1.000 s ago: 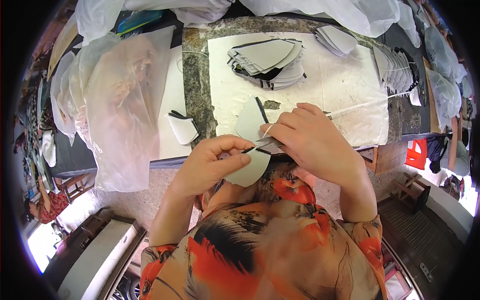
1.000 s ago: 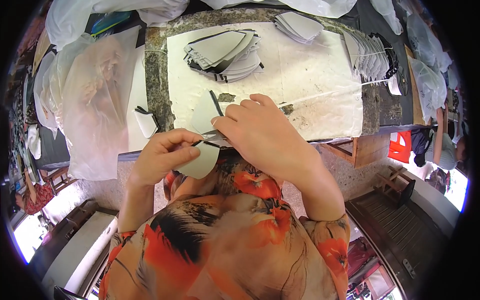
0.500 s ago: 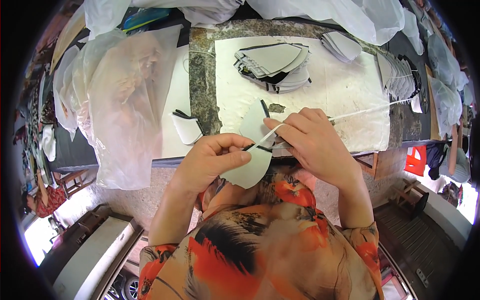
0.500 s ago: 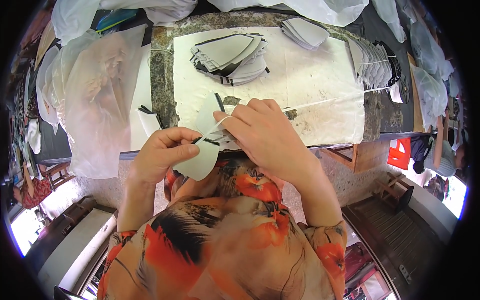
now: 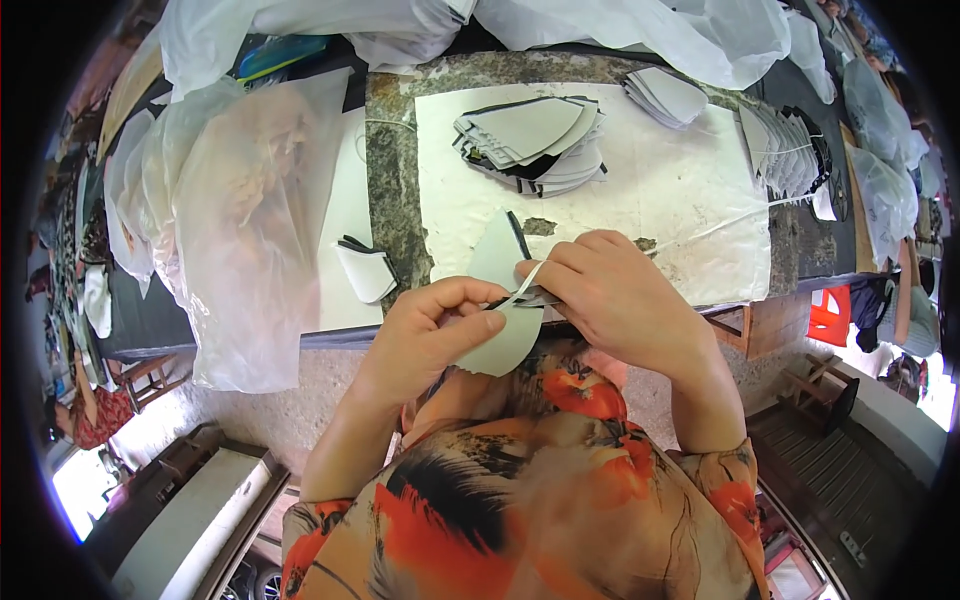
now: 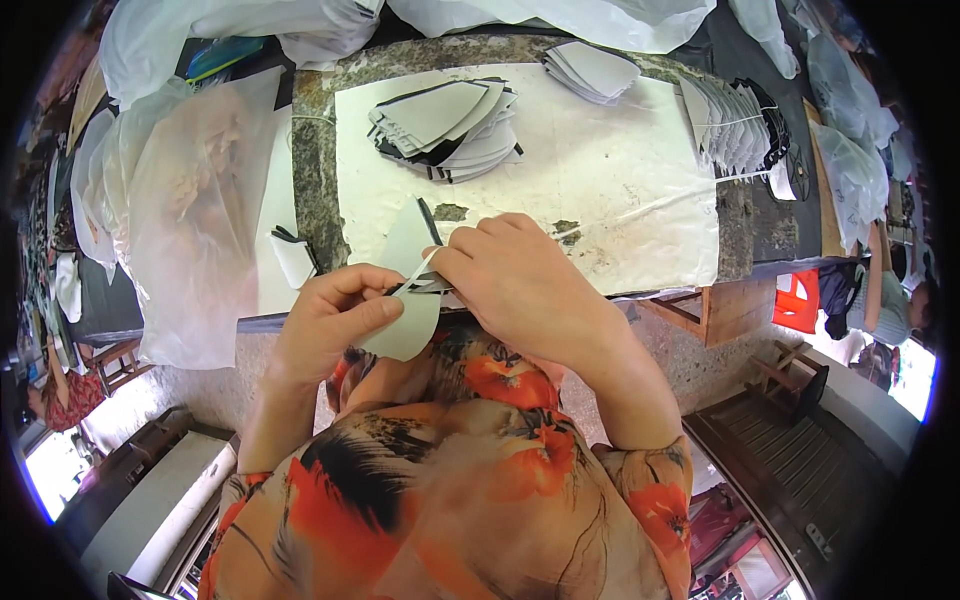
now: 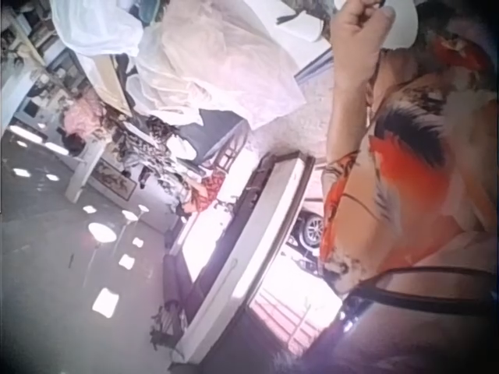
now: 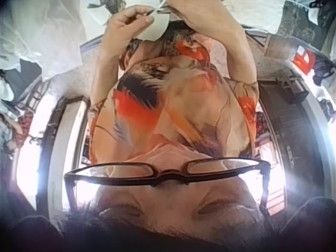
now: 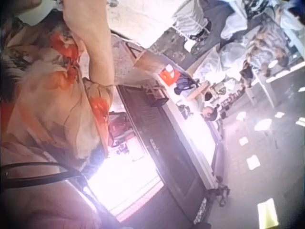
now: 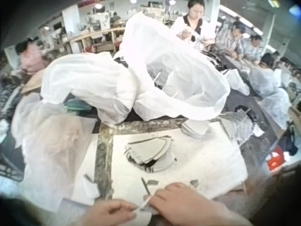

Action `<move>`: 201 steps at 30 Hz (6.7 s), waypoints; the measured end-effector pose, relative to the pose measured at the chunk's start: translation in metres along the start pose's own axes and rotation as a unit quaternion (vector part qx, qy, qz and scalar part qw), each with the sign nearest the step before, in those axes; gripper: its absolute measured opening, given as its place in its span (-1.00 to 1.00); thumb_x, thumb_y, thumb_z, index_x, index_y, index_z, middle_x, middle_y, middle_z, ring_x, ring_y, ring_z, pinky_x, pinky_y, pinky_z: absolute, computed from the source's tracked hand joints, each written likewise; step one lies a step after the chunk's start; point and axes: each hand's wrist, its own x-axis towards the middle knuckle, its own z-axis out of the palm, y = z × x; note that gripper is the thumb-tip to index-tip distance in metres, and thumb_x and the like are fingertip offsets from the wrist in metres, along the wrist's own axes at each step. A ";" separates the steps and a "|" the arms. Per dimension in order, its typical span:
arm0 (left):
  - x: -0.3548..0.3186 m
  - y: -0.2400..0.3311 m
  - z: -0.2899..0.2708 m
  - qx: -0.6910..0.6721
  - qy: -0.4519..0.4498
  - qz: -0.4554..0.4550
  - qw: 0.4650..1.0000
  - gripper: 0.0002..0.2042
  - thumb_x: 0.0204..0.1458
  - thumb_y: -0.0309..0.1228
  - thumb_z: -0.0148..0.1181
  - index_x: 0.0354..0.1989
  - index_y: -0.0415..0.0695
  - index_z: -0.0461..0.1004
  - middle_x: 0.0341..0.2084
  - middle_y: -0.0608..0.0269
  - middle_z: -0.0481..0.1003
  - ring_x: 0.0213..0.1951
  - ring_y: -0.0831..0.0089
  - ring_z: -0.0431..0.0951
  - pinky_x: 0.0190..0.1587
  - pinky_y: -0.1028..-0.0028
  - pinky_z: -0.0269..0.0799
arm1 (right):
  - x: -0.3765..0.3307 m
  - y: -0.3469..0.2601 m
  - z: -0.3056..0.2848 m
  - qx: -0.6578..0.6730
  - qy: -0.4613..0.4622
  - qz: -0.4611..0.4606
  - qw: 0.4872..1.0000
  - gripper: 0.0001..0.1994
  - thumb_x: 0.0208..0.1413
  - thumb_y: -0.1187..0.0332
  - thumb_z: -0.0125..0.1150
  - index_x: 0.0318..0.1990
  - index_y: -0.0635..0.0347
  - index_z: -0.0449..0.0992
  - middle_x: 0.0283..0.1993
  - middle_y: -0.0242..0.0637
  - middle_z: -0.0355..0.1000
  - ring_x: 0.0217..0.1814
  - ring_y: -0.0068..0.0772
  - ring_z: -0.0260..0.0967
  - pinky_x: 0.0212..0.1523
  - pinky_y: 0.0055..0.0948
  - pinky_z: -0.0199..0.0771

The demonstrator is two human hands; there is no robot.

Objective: Manually attaching and trimming small black straps onto white shoe upper components using a small hand tool.

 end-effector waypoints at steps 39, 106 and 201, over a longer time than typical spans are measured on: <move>0.017 0.001 0.026 -0.028 0.006 0.009 1.000 -0.72 0.22 -0.45 0.28 0.07 -0.26 0.59 -0.34 0.38 0.60 -0.27 0.69 0.53 -0.18 0.61 0.46 | -0.007 0.014 -0.006 0.180 -0.064 0.058 0.980 -0.65 0.35 0.11 0.08 -0.04 0.24 0.52 -0.25 -0.04 0.46 -0.19 0.11 0.46 -0.19 -0.09 0.45; 0.050 0.054 0.002 0.268 -0.055 0.070 0.959 -0.78 0.14 -0.42 0.38 -0.07 -0.19 0.61 -0.23 0.42 0.57 -0.21 0.63 0.45 -0.09 0.53 0.41 | -0.020 -0.005 0.043 0.251 0.089 0.024 0.964 -0.85 0.19 0.39 0.25 -0.11 0.14 0.57 -0.19 -0.19 0.56 -0.15 -0.01 0.51 -0.12 -0.20 0.53; 0.005 -0.049 0.012 0.609 0.220 0.311 0.696 -0.53 0.15 -0.13 0.32 0.21 0.00 0.52 0.23 0.32 0.50 0.30 0.15 0.36 0.39 -0.02 0.04 | 0.012 -0.031 0.058 0.151 0.150 0.294 0.932 -0.82 0.26 0.30 0.24 -0.24 0.23 0.44 -0.36 -0.01 0.54 -0.33 0.16 0.50 -0.31 -0.09 0.46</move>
